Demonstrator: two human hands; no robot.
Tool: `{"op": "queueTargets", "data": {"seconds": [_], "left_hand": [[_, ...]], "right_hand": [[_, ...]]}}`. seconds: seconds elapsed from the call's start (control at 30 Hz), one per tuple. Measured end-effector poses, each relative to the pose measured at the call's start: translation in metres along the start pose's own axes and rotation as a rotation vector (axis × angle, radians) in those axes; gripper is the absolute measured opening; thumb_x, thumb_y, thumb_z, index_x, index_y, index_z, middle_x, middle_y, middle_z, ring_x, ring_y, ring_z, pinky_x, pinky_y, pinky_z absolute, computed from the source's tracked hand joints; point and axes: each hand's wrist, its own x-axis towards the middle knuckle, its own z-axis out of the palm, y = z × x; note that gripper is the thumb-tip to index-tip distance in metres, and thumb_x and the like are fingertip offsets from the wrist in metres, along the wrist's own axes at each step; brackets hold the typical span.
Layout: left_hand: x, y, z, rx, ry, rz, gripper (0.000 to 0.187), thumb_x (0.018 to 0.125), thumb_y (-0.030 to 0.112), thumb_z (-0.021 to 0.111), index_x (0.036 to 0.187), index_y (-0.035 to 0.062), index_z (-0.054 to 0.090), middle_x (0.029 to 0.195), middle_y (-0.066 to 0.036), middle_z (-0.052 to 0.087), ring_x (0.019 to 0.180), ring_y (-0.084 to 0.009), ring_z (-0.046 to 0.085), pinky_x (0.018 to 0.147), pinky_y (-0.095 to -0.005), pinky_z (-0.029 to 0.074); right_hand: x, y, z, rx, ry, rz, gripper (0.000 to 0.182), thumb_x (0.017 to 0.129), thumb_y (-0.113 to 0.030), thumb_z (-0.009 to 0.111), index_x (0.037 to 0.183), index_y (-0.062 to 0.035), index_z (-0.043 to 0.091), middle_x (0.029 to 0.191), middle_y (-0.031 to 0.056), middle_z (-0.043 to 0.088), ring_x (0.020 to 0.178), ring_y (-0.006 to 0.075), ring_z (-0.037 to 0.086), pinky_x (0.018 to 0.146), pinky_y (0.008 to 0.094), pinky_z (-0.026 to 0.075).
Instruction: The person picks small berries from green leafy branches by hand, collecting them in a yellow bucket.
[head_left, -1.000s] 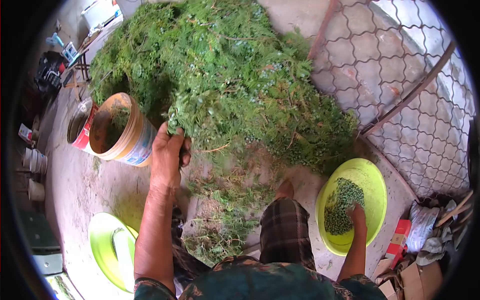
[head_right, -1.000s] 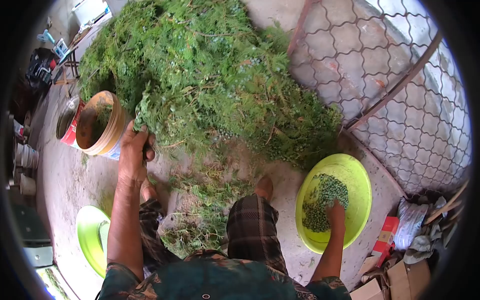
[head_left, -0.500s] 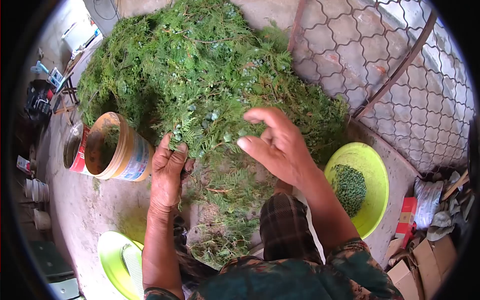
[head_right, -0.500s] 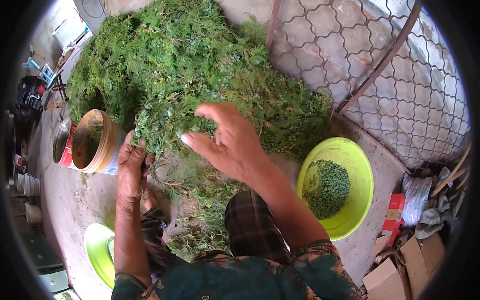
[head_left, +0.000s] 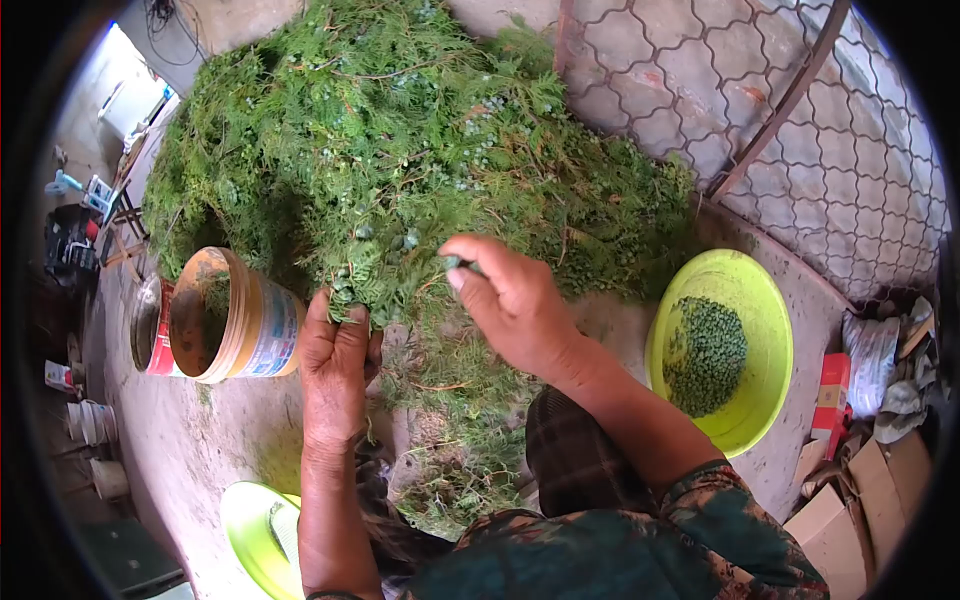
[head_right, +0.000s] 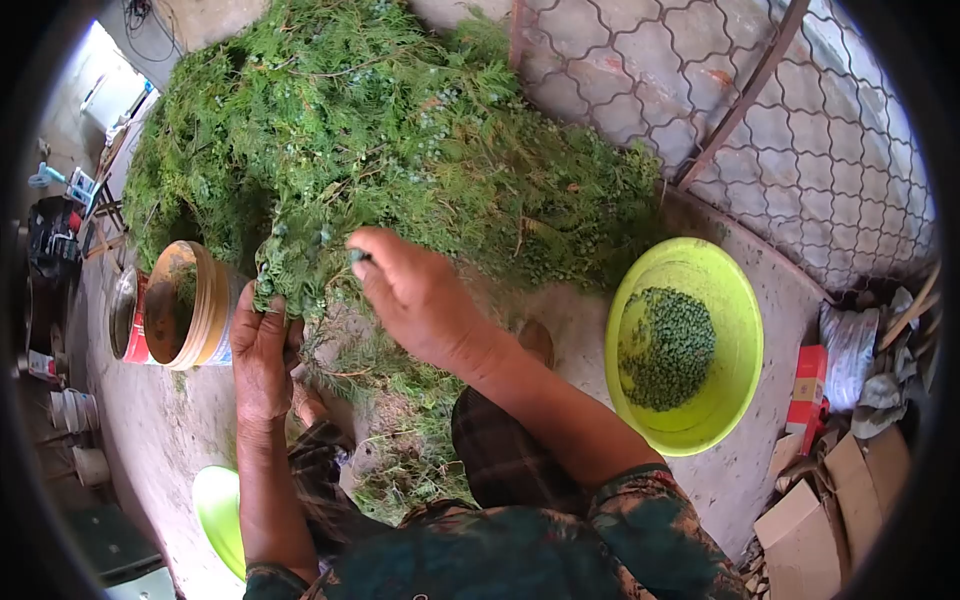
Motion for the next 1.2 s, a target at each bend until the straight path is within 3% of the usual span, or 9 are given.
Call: {"op": "queueTargets", "data": {"seconds": [0.1,0.17,0.2,0.33,0.5,0.6,0.73,0.97,1.2], "left_hand": [[-0.002,-0.007,0.004,0.021,-0.043,0.004,0.02,0.092,0.018,0.053,0.11,0.0117,0.052,0.071,0.008,0.046,0.057,-0.0011,0.039,0.047,-0.0159,0.03],[-0.004,-0.01,0.008,-0.004,-0.079,-0.001,0.022,0.091,0.02,0.055,0.111,0.011,0.052,0.073,0.007,0.048,0.057,-0.001,0.04,0.045,-0.0149,0.028],[-0.005,-0.009,0.01,-0.001,-0.077,-0.022,0.023,0.091,0.019,0.055,0.112,0.0113,0.052,0.074,0.007,0.049,0.057,-0.001,0.04,0.045,-0.0147,0.028],[-0.004,-0.002,0.016,-0.097,-0.018,-0.102,0.024,0.092,0.016,0.054,0.115,0.0115,0.051,0.07,0.007,0.048,0.055,-0.0013,0.039,0.046,-0.0167,0.031],[0.003,-0.011,0.006,-0.088,-0.018,-0.045,0.024,0.091,0.018,0.055,0.114,0.0126,0.051,0.063,0.005,0.045,0.05,-0.0013,0.036,0.04,-0.0161,0.025],[0.004,-0.011,0.008,-0.099,-0.055,-0.034,0.024,0.091,0.017,0.055,0.114,0.0125,0.052,0.063,0.005,0.044,0.05,-0.0011,0.035,0.04,-0.0159,0.025],[0.004,-0.012,0.009,-0.099,-0.008,-0.085,0.024,0.091,0.017,0.055,0.114,0.0124,0.052,0.064,0.005,0.045,0.051,-0.0013,0.036,0.04,-0.0155,0.025],[0.004,-0.015,0.009,-0.035,-0.042,-0.118,0.026,0.091,0.017,0.054,0.117,0.0119,0.049,0.067,0.005,0.047,0.054,-0.0023,0.039,0.043,-0.0162,0.028],[0.001,-0.011,0.015,-0.086,0.092,-0.145,0.027,0.09,0.014,0.054,0.116,0.0084,0.051,0.069,0.004,0.05,0.05,0.0002,0.036,0.036,-0.0134,0.022]], "right_hand": [[-0.004,0.004,-0.001,0.173,0.058,0.152,0.017,0.09,-0.012,0.054,0.105,-0.0049,0.054,0.072,0.0005,0.054,0.049,0.0078,0.047,0.046,0.0214,0.037],[-0.002,-0.007,-0.011,1.101,0.108,0.672,0.012,0.091,-0.017,0.053,0.098,-0.0063,0.053,0.062,-0.0004,0.05,0.043,0.007,0.041,0.038,0.0232,0.033],[-0.001,-0.008,-0.012,1.218,0.117,0.772,0.013,0.092,-0.021,0.05,0.097,-0.0086,0.053,0.061,-0.0043,0.047,0.039,0.0041,0.034,0.035,0.0202,0.029],[-0.006,0.03,-0.022,1.757,-0.034,0.654,0.016,0.093,-0.018,0.046,0.101,-0.0065,0.054,0.061,-0.0025,0.05,0.037,0.0031,0.035,0.032,0.0193,0.028],[-0.014,0.049,-0.029,1.883,-0.077,0.489,0.017,0.094,-0.016,0.042,0.104,-0.0052,0.051,0.07,0.0019,0.052,0.039,0.0055,0.039,0.034,0.0205,0.029],[-0.019,0.037,-0.034,1.456,-0.002,0.552,0.026,0.09,-0.032,0.048,0.101,-0.0086,0.052,0.085,0.0056,0.051,0.054,0.0098,0.045,0.038,0.0233,0.033],[-0.02,0.032,-0.027,1.2,0.034,0.743,0.031,0.089,-0.038,0.054,0.098,-0.0087,0.052,0.08,0.0011,0.048,0.052,0.006,0.042,0.038,0.0198,0.03],[-0.012,0.025,-0.013,0.85,0.017,0.574,0.019,0.087,-0.023,0.062,0.089,-0.0087,0.051,0.073,-0.004,0.046,0.047,0.0004,0.036,0.035,0.0173,0.027],[-0.018,0.063,-0.044,1.356,0.46,0.694,0.014,0.086,-0.02,0.06,0.086,-0.0078,0.053,0.076,0.0024,0.055,0.048,0.0054,0.042,0.036,0.0196,0.03]]}}
